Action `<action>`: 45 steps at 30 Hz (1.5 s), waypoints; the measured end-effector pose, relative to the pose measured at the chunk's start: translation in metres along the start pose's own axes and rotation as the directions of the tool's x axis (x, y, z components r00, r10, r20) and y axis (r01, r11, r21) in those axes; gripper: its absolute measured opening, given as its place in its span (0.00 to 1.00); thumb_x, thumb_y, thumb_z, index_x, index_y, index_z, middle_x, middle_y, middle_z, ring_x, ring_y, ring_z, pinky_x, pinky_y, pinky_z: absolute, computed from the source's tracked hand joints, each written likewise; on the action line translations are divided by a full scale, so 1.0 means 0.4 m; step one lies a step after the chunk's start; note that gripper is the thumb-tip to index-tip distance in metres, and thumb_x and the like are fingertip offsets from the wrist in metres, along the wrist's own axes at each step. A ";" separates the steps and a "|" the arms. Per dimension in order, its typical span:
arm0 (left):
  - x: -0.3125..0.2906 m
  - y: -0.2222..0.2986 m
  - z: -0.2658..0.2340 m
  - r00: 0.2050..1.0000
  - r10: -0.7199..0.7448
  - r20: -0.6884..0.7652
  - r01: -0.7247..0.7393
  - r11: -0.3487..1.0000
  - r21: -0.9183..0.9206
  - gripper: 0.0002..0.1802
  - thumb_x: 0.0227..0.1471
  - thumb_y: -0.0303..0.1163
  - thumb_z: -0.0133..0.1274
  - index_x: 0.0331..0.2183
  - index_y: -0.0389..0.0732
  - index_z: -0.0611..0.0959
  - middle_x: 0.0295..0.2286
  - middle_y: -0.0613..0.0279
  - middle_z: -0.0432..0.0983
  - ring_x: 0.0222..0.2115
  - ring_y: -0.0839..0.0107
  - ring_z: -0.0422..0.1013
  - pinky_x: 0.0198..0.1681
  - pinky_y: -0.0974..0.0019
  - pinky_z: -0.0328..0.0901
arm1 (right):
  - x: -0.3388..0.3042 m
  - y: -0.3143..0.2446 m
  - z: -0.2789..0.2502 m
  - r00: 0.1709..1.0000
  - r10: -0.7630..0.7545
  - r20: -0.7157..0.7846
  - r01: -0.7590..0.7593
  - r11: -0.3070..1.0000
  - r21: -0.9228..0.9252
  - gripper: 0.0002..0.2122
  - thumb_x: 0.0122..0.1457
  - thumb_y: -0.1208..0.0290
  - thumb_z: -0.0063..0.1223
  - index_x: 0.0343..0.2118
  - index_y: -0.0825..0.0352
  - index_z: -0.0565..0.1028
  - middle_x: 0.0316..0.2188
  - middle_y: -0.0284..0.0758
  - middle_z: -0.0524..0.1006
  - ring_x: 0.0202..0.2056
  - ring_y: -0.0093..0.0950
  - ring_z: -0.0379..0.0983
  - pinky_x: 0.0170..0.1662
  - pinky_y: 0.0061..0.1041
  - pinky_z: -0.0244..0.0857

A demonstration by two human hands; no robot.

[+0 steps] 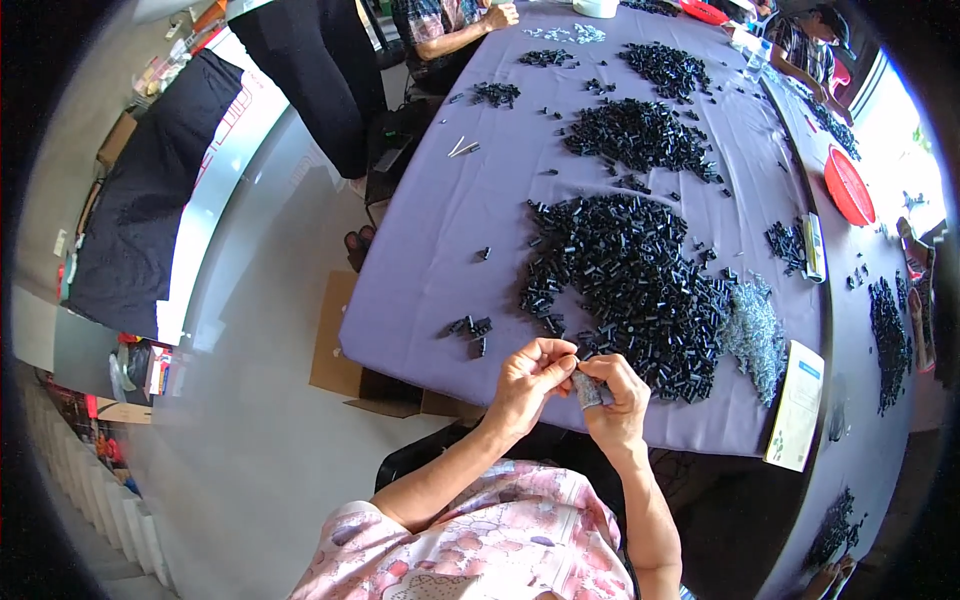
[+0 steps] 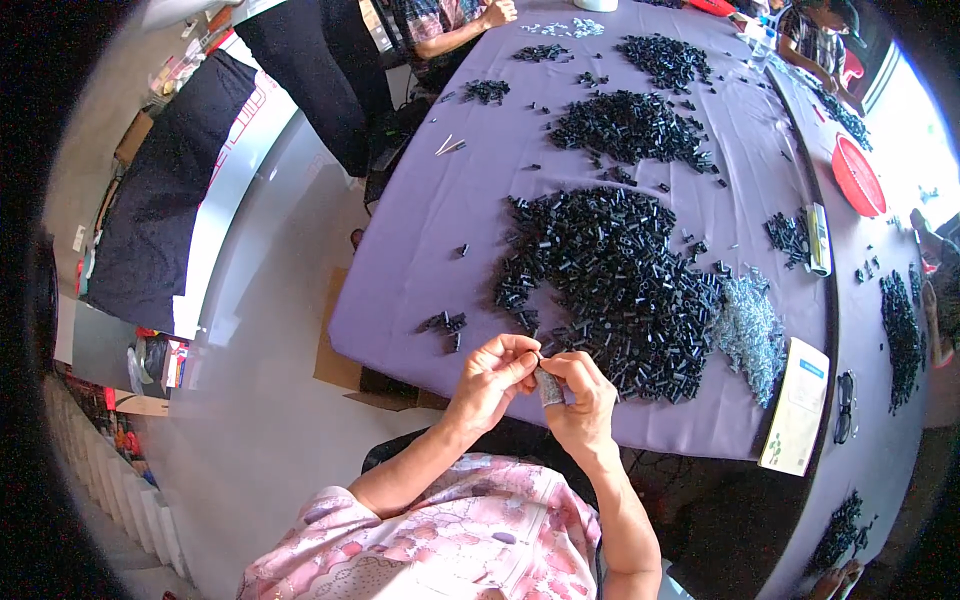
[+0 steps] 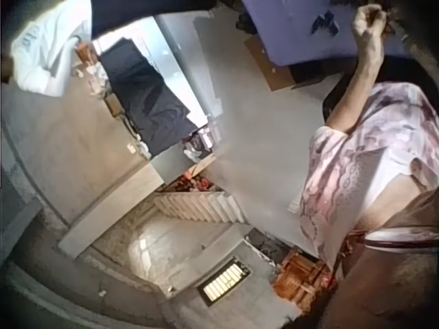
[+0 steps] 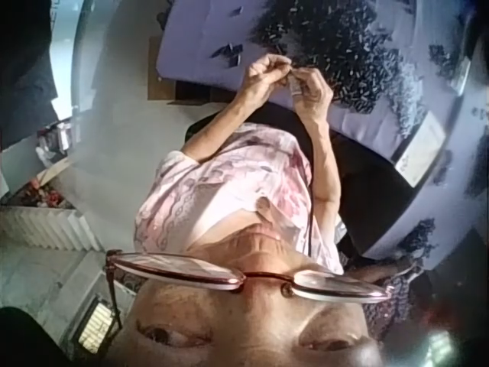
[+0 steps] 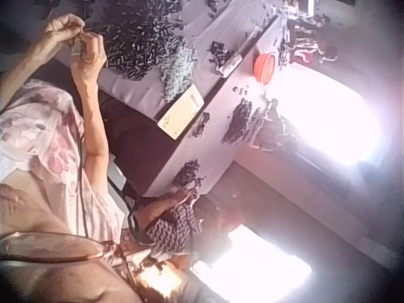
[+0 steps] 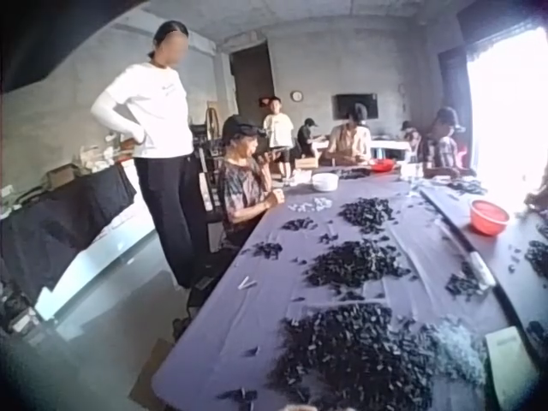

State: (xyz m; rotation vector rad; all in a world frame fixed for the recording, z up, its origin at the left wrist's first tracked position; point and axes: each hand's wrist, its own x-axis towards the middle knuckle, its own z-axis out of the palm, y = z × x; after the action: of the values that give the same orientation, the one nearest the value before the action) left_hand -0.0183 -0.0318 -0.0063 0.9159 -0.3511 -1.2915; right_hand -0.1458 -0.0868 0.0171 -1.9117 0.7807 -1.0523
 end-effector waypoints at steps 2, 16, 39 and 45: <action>0.002 -0.009 -0.010 1.000 0.001 -0.006 -0.001 1.000 -0.002 0.07 0.53 0.25 0.53 0.37 0.38 0.79 0.25 0.67 0.75 0.22 0.79 0.70 0.27 0.75 0.67 | 0.003 -0.007 -0.002 1.000 -0.024 0.020 0.024 0.999 -0.038 0.15 0.35 0.89 0.50 0.31 0.70 0.73 0.28 0.39 0.74 0.29 0.34 0.74 0.33 0.24 0.67; 0.002 0.001 -0.013 0.998 -0.003 -0.059 0.003 1.000 -0.001 0.07 0.52 0.24 0.55 0.36 0.37 0.80 0.26 0.64 0.77 0.23 0.78 0.71 0.26 0.75 0.67 | 0.000 -0.009 0.000 0.997 -0.053 0.049 0.055 0.998 -0.043 0.17 0.33 0.88 0.47 0.31 0.69 0.73 0.29 0.40 0.75 0.29 0.36 0.74 0.32 0.26 0.69; -0.001 -0.001 -0.014 1.000 -0.002 -0.023 0.001 1.000 -0.013 0.08 0.50 0.20 0.54 0.36 0.36 0.81 0.28 0.62 0.78 0.26 0.77 0.72 0.28 0.74 0.69 | -0.005 -0.002 0.005 0.997 0.075 0.014 -0.076 0.994 0.076 0.12 0.39 0.91 0.49 0.28 0.70 0.74 0.25 0.38 0.76 0.27 0.29 0.74 0.31 0.22 0.67; -0.001 -0.004 -0.031 0.999 -0.048 0.019 0.049 0.996 -0.078 0.10 0.51 0.19 0.52 0.37 0.35 0.81 0.30 0.57 0.79 0.28 0.73 0.74 0.31 0.71 0.70 | -0.008 -0.007 0.004 1.000 0.019 -0.019 -0.019 1.000 -0.002 0.12 0.40 0.92 0.50 0.29 0.70 0.75 0.25 0.37 0.76 0.26 0.27 0.75 0.31 0.21 0.67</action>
State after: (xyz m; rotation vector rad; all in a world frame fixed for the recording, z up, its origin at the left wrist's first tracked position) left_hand -0.0110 -0.0267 -0.0151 0.8515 -0.2907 -1.3495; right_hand -0.1455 -0.0823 0.0177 -1.8948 0.8091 -1.0601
